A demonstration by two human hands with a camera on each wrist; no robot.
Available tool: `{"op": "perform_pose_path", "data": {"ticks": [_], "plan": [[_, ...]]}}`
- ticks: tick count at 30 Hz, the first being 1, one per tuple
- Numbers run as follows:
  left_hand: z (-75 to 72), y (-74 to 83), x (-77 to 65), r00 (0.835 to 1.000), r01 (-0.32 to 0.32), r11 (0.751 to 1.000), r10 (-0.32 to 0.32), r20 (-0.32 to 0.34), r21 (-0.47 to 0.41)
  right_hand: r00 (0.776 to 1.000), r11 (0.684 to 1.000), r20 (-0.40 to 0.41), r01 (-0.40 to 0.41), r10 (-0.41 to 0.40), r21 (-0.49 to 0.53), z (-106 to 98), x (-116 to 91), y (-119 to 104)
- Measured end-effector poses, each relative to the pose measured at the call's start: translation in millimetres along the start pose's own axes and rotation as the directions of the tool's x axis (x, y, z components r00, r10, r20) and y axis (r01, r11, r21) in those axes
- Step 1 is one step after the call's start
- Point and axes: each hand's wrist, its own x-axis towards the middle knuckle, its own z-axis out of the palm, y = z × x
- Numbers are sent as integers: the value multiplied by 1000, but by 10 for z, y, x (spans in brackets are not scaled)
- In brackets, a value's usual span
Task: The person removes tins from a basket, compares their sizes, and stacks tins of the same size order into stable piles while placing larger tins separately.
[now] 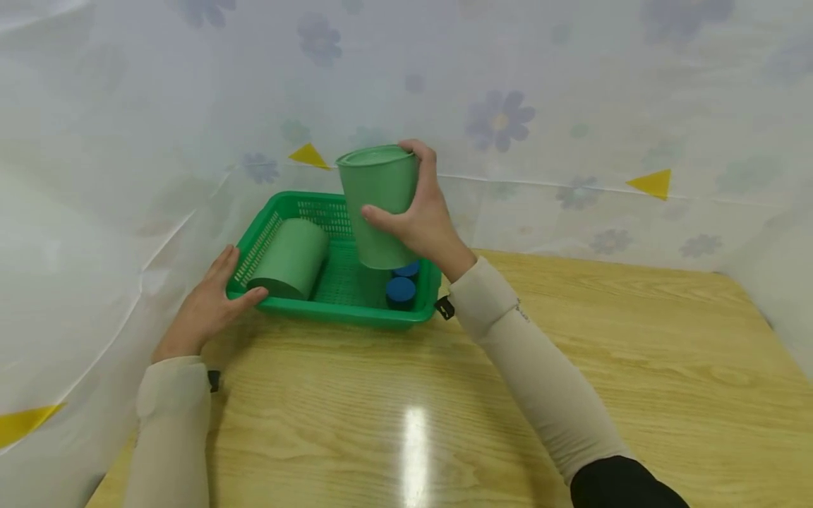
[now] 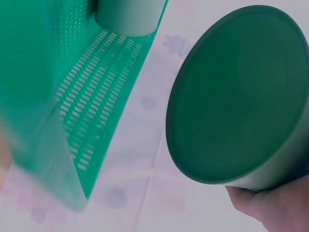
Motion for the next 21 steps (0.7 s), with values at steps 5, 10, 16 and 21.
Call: {"op": "perform_pose_path", "data": {"ticks": [5, 10, 16, 21], "plan": [[-18, -22, 1, 1000, -4, 1000, 4, -2, 4, 998, 998, -22, 53, -53, -16, -65, -73, -18], [-28, -49, 8, 1000, -6, 1000, 6, 3, -3, 996, 996, -48, 72, -75, -60, -138, -155, -4], [-24, -72, 14, 1000, -11, 1000, 11, 3, -12, 987, 989, -85, 128, -134, -81, -247, -242, 47], [-35, -85, 28, 1000, -5, 1000, 5, 15, -18, 978, 979, -116, 159, -174, -125, -350, -340, 107]]}}
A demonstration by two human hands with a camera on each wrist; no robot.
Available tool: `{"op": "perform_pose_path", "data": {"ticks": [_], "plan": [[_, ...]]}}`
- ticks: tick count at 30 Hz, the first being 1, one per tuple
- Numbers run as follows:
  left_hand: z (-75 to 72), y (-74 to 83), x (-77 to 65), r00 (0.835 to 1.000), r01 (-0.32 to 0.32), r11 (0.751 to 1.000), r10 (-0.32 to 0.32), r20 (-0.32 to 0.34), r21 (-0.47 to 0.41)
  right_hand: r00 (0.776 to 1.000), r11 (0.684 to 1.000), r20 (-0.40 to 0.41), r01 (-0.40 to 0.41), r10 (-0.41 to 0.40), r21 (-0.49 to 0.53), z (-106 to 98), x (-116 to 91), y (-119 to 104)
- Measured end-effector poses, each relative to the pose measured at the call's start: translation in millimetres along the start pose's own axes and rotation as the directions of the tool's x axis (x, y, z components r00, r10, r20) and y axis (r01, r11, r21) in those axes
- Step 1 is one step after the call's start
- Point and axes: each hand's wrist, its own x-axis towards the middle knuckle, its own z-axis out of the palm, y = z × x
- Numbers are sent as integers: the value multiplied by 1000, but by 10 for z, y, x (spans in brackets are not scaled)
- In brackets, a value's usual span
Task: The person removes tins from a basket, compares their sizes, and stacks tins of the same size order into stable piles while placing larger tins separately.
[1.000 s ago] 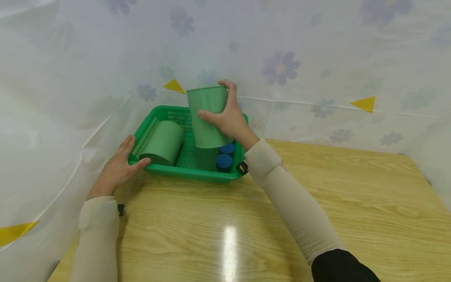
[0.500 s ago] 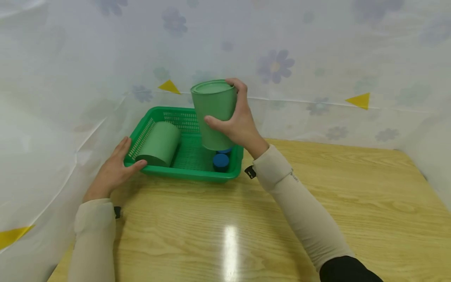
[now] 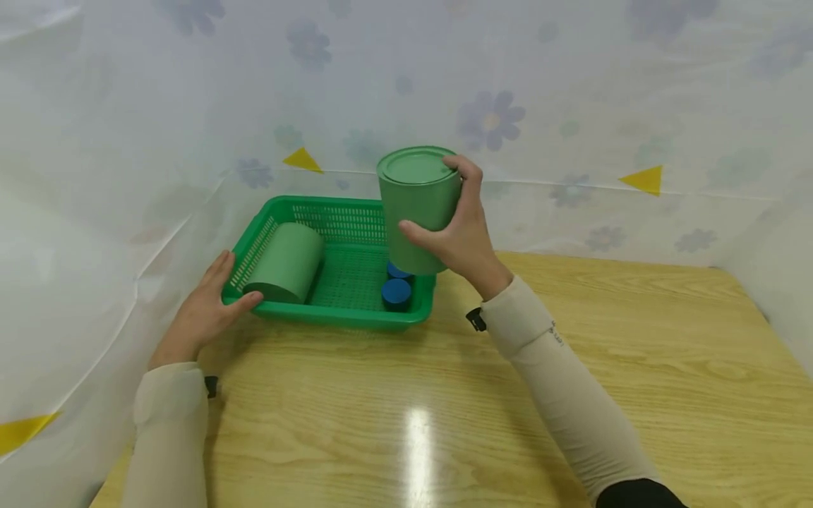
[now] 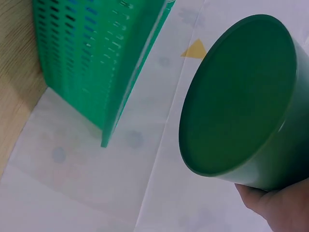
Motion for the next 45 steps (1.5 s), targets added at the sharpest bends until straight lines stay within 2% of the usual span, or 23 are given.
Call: {"op": "perform_pose_path", "data": {"ticks": [10, 16, 27, 38, 45], "plan": [[6, 5, -16, 1000, -14, 1000, 14, -8, -15, 999, 1000, -47, 3, -4, -23, -243, -180, 85], [12, -4, -27, 999, -30, 999, 29, -22, -19, 997, 997, -77, 15, -20, -72, -368, -242, 144], [9, -17, -35, 999, -38, 999, 37, -27, -20, 993, 991, -119, -25, 9, -132, -630, -383, 221], [17, -30, -14, 999, -31, 1000, 30, -30, -4, 982, 989, -177, -86, 64, -123, -871, -518, 308], [24, -15, -25, 999, -36, 999, 36, -33, -7, 969, 985, -236, -102, 67, -137, -1043, -640, 344]]}}
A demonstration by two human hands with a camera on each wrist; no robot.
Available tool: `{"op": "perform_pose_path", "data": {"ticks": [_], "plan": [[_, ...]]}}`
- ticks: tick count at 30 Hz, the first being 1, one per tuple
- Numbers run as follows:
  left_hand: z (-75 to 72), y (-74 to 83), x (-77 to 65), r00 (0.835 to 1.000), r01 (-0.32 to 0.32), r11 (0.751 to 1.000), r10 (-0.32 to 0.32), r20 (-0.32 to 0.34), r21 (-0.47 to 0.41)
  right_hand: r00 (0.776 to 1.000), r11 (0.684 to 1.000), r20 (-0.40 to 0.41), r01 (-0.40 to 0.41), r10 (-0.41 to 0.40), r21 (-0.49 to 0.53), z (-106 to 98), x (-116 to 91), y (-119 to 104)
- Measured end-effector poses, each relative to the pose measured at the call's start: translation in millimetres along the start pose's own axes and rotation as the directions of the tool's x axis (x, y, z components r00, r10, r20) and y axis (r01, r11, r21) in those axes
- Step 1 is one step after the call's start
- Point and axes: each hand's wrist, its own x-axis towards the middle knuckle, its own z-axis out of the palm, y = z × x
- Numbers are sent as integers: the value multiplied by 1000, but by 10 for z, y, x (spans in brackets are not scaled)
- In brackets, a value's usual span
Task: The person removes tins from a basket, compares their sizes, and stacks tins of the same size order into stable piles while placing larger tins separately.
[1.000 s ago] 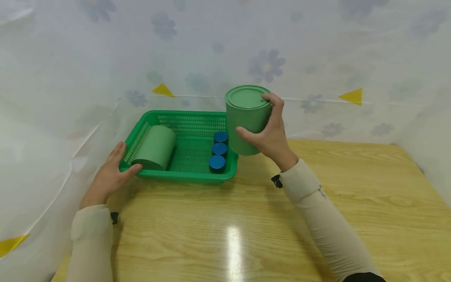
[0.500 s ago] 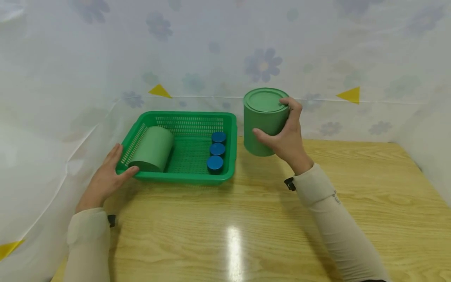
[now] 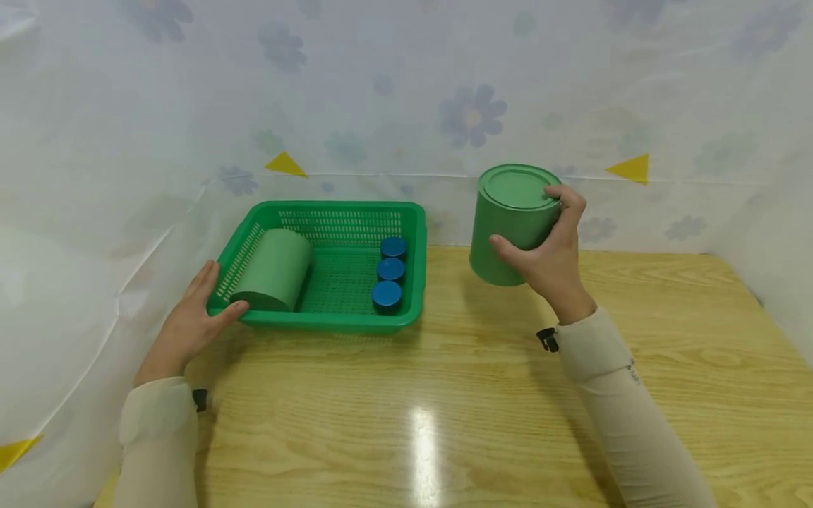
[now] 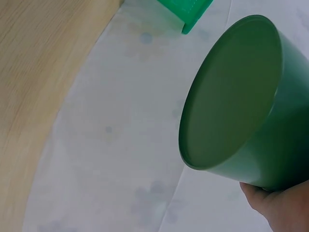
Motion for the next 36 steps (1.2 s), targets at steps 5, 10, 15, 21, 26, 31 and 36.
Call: {"op": "perform_pose_path", "data": {"ticks": [5, 10, 15, 21, 26, 31, 36], "plan": [[14, -13, 14, 1000, -6, 1000, 6, 3, 6, 998, 999, -51, -26, 25, -29, -132, -59, 71], [8, -38, 11, 1000, -5, 1000, 5, 8, 13, 995, 998, -96, -30, 24, -59, -275, -56, 117], [-11, -58, 9, 1000, -10, 1000, 10, 10, 6, 992, 996, -127, -37, 26, -80, -453, -45, 169], [-21, -71, 8, 1000, -22, 1000, 22, 4, -6, 982, 992, -177, -77, 59, -100, -690, -27, 280], [-20, -75, 11, 1000, -24, 999, 24, 1, -21, 972, 985, -209, -129, 103, -113, -850, -20, 361], [-23, -63, -3, 1000, -19, 999, 20, 7, -32, 963, 977, -220, -183, 156, -112, -967, -24, 441], [-27, -47, -3, 1000, -12, 999, 13, 13, -34, 946, 956, -227, -263, 230, -126, -1062, -40, 505]]}}
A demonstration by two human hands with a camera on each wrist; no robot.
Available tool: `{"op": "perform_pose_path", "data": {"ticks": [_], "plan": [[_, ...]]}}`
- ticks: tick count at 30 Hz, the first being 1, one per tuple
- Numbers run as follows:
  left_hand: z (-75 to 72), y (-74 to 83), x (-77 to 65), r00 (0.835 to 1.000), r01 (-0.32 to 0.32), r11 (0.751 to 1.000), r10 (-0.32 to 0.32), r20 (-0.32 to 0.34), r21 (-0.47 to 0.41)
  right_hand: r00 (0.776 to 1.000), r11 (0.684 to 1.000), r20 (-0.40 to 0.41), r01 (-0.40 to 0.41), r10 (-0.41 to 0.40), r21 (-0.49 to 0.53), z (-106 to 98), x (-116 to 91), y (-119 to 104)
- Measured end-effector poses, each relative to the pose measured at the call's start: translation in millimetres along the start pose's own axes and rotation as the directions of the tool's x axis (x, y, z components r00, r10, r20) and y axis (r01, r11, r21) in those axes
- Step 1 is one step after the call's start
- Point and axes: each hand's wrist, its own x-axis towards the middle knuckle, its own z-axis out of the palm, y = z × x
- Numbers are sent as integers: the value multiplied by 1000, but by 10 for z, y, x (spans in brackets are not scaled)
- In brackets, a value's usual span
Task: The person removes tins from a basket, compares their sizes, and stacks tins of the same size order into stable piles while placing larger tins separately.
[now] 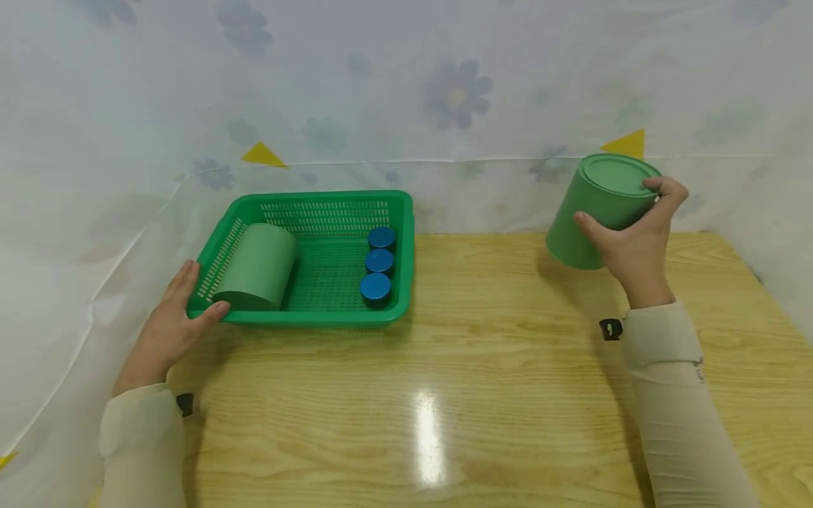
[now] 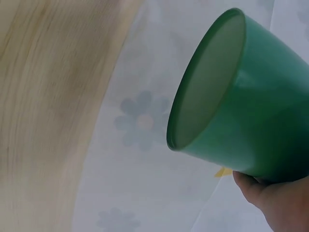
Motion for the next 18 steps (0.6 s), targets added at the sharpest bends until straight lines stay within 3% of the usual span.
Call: {"op": "perform_pose_path", "data": {"ticks": [9, 18], "plan": [[-8, 4, -8, 1000, 6, 1000, -6, 6, -1, 985, 984, 51, -160, 165, -82, -88, 26, 70], [-2, -8, 12, 1000, -3, 1000, 3, 7, 3, 968, 961, 105, -208, 229, -183, -158, -19, 167]]}}
